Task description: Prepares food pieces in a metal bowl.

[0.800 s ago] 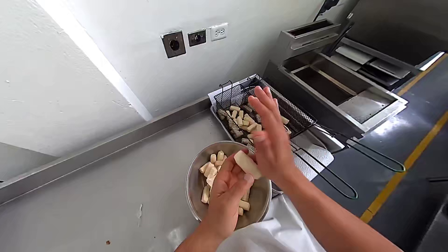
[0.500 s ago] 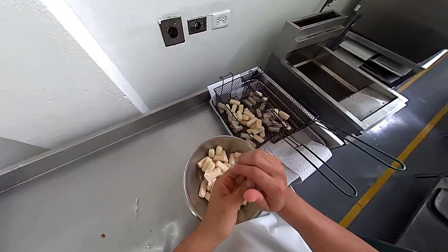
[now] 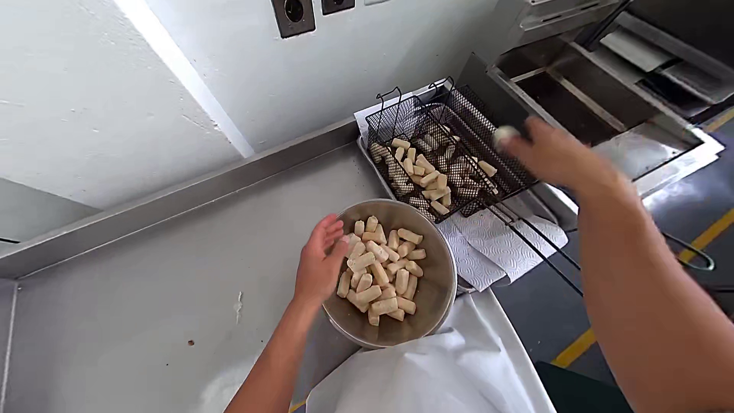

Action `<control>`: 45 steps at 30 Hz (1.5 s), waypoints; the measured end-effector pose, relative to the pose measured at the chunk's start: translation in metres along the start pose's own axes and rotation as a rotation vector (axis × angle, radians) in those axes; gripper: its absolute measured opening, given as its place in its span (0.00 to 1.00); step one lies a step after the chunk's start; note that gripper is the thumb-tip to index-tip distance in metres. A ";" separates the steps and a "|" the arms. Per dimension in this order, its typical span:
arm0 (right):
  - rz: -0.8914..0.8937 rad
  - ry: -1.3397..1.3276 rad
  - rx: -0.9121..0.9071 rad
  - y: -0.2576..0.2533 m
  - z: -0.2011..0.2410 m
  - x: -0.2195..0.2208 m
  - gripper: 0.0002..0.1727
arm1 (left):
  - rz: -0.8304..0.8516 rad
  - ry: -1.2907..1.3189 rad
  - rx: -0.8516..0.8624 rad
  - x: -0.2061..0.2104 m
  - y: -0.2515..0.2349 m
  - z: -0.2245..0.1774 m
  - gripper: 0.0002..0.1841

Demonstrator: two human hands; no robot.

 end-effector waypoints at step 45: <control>0.254 -0.732 -0.058 0.191 0.106 0.125 0.17 | 0.082 -0.183 0.418 0.048 0.030 -0.005 0.21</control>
Point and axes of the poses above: each hand's wrist, its own y-axis away from the middle knuckle, its own x-axis out of the palm, z = x × y, the point moved 4 cm from there along -y, towards the middle knuckle, and after that the axes turned 10 degrees about -z, right-handed, at the moved point
